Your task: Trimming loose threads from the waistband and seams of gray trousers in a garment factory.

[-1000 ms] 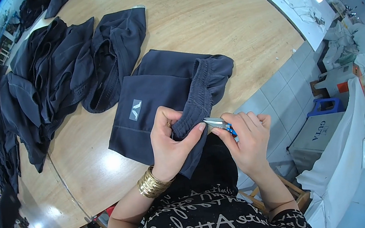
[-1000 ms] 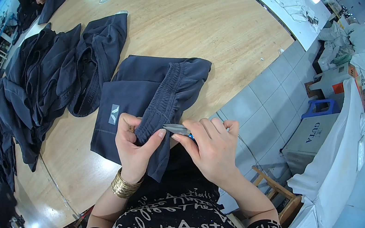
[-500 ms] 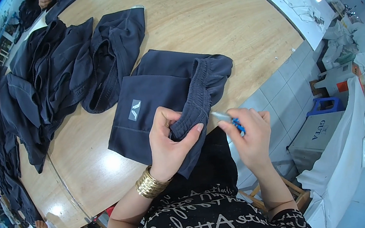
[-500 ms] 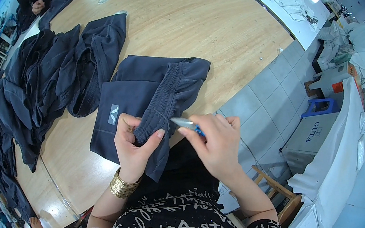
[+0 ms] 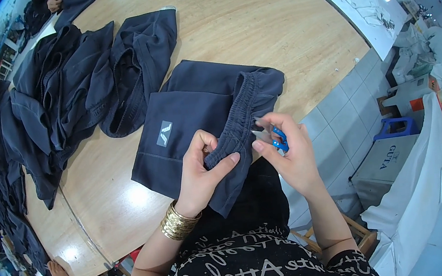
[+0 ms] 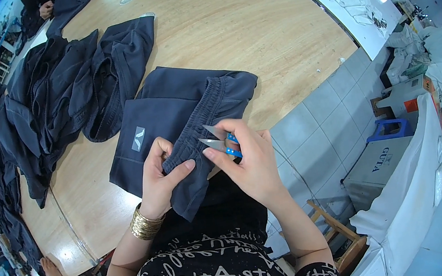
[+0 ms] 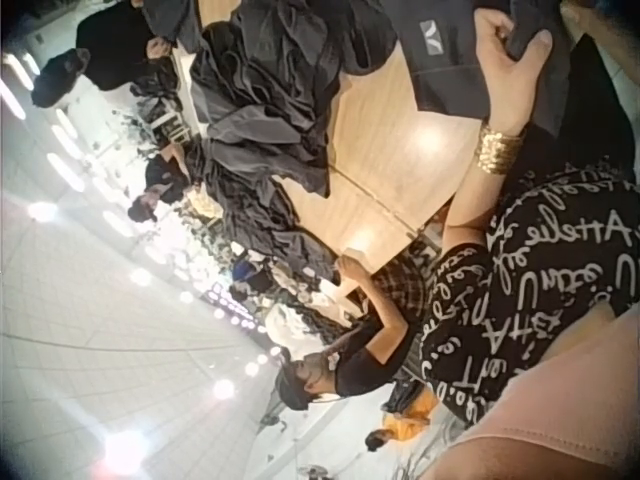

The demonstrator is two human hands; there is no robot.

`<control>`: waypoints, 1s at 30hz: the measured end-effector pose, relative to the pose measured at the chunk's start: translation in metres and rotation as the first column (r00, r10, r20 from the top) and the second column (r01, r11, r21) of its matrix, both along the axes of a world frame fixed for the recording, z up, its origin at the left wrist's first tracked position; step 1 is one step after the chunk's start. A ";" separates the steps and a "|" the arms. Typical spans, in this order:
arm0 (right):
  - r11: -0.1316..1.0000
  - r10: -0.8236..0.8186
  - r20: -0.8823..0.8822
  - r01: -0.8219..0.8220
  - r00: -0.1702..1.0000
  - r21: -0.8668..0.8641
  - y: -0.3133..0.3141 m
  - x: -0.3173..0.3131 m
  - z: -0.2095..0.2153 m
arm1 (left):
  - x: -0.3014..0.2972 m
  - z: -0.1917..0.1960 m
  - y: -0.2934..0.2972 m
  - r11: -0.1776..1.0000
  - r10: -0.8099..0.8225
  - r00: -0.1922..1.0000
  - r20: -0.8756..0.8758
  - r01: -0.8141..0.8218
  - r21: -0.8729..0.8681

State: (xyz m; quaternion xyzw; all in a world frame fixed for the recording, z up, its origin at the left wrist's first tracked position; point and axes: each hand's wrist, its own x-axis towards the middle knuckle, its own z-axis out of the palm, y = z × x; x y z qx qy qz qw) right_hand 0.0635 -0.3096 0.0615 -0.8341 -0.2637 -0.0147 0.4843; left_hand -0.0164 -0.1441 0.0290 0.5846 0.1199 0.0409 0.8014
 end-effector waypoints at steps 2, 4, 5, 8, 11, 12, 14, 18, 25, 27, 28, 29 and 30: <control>0.997 0.004 0.041 -0.001 0.999 -0.075 -0.004 -0.001 -0.001 | 0.000 0.000 0.001 0.999 0.006 1.000 -0.020 -0.007 -0.050; 0.988 0.010 0.082 0.003 0.997 -0.152 -0.003 -0.002 -0.002 | 0.000 0.001 0.002 1.000 -0.011 1.000 0.023 0.011 0.011; 0.994 0.010 0.067 -0.002 0.998 -0.105 0.000 -0.002 -0.002 | 0.001 0.003 0.000 1.000 -0.014 1.000 0.023 0.014 0.009; 0.998 -0.007 0.026 0.008 1.000 -0.063 0.003 -0.001 -0.010 | 0.001 0.006 -0.002 0.996 -0.044 0.998 0.053 0.039 0.083; 0.990 -0.072 -0.179 0.091 0.981 0.104 0.003 0.000 -0.012 | 0.001 0.000 0.000 0.992 -0.060 0.997 0.043 0.054 0.115; 0.949 -0.088 -0.360 0.188 0.929 0.254 0.002 0.001 -0.012 | 0.002 0.001 0.000 0.997 -0.048 0.998 0.041 0.046 0.063; 0.933 -0.138 -0.385 0.250 0.912 0.259 -0.004 0.004 -0.006 | 0.002 0.003 0.001 0.999 -0.039 0.999 0.038 0.038 0.011; 0.978 -0.115 -0.058 0.103 0.992 -0.183 -0.022 0.005 -0.010 | 0.002 0.002 0.002 0.999 -0.039 0.998 0.042 0.040 -0.015; 0.996 -0.030 -0.214 0.048 0.976 0.079 -0.021 -0.009 -0.007 | 0.001 -0.001 0.005 0.994 -0.082 0.997 -0.005 0.082 -0.066; 0.988 0.045 -0.187 -0.016 0.981 0.155 -0.016 -0.015 -0.006 | 0.001 0.001 0.004 0.982 -0.082 0.997 0.007 0.082 -0.170; 0.988 0.043 -0.187 -0.014 0.981 0.156 -0.013 -0.016 -0.007 | 0.001 0.003 0.003 0.959 -0.078 0.997 0.019 0.080 -0.272; 0.988 0.067 -0.121 -0.049 0.990 0.148 -0.011 -0.017 -0.007 | 0.002 0.005 0.002 0.959 -0.078 0.997 0.018 0.080 -0.272; 0.987 0.091 -0.055 -0.083 0.994 0.138 -0.010 -0.017 -0.008 | 0.003 0.007 0.000 0.965 -0.052 0.999 0.013 0.053 -0.256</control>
